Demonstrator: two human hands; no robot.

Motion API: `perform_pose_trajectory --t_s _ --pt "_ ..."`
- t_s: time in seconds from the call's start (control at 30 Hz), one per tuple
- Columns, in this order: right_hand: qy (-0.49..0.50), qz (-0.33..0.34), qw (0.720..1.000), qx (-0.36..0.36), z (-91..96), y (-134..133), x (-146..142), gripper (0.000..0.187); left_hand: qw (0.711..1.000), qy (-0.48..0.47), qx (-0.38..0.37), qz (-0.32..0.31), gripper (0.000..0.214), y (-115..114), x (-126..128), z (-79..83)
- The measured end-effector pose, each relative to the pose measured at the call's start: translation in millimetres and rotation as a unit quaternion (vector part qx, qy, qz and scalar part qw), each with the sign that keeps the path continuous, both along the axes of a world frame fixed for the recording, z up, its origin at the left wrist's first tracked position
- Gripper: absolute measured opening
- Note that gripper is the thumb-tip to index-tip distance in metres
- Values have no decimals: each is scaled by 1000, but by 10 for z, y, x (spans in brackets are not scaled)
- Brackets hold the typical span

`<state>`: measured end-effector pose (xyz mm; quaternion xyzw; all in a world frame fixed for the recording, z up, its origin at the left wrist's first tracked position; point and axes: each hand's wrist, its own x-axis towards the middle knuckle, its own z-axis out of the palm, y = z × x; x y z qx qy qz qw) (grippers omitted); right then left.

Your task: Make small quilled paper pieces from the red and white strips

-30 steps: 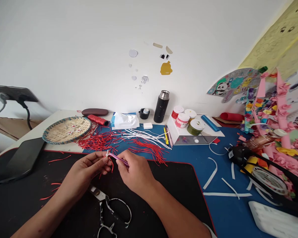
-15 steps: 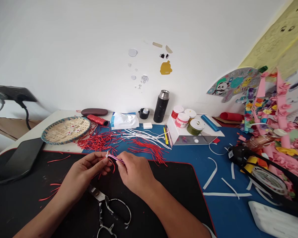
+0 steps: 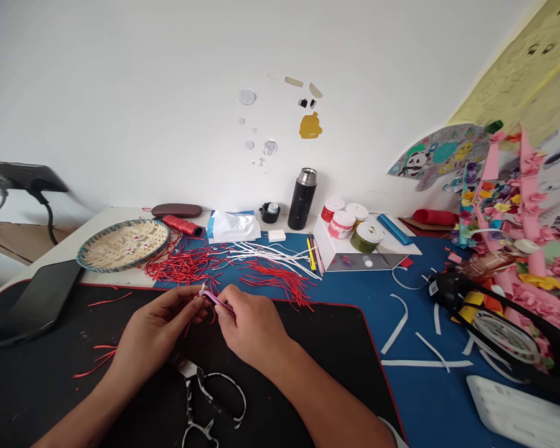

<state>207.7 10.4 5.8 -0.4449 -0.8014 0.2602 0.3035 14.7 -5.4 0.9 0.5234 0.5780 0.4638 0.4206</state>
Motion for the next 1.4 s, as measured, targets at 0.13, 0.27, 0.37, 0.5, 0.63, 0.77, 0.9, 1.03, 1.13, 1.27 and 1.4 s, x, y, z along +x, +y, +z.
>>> perform_pose_trajectory --t_s 0.13,0.27,0.37,0.5,0.63,0.77,0.9,1.03,1.13,1.27,1.4 --pt "48 -4 998 -40 -6 -12 -34 6 999 31 16 5 32 15 -5 -35" --pt "122 1 984 -129 -40 -42 -86 8 999 48 21 7 29 23 -6 -64" --pt "192 8 953 -233 -79 -60 -134 10 998 50 29 18 30 23 14 -45" --pt "280 19 898 -339 -104 -61 -195 20 997 58 39 32 30 12 40 -7" --pt "352 39 843 -405 -89 -72 -244 33 995 75 49 35 28 -2 40 -16" --pt "394 49 796 -456 -71 -117 -296 38 994 89 58 34 26 -9 33 -41" --pt "396 61 781 -479 -89 -128 -313 37 996 69 48 26 28 -4 32 -56" --pt "337 64 840 -421 -128 -82 -246 29 999 29 34 20 29 7 25 -69" --pt "249 37 909 -331 -123 -52 -171 15 1000 4 18 5 32 15 15 -62" --pt "107 17 979 -173 -67 -33 -93 8 1000 -11 -4 -13 40 19 -7 -16" --pt "4 2 999 -49 -19 -14 -31 5 999 -30 -25 -38 40 29 -44 47"
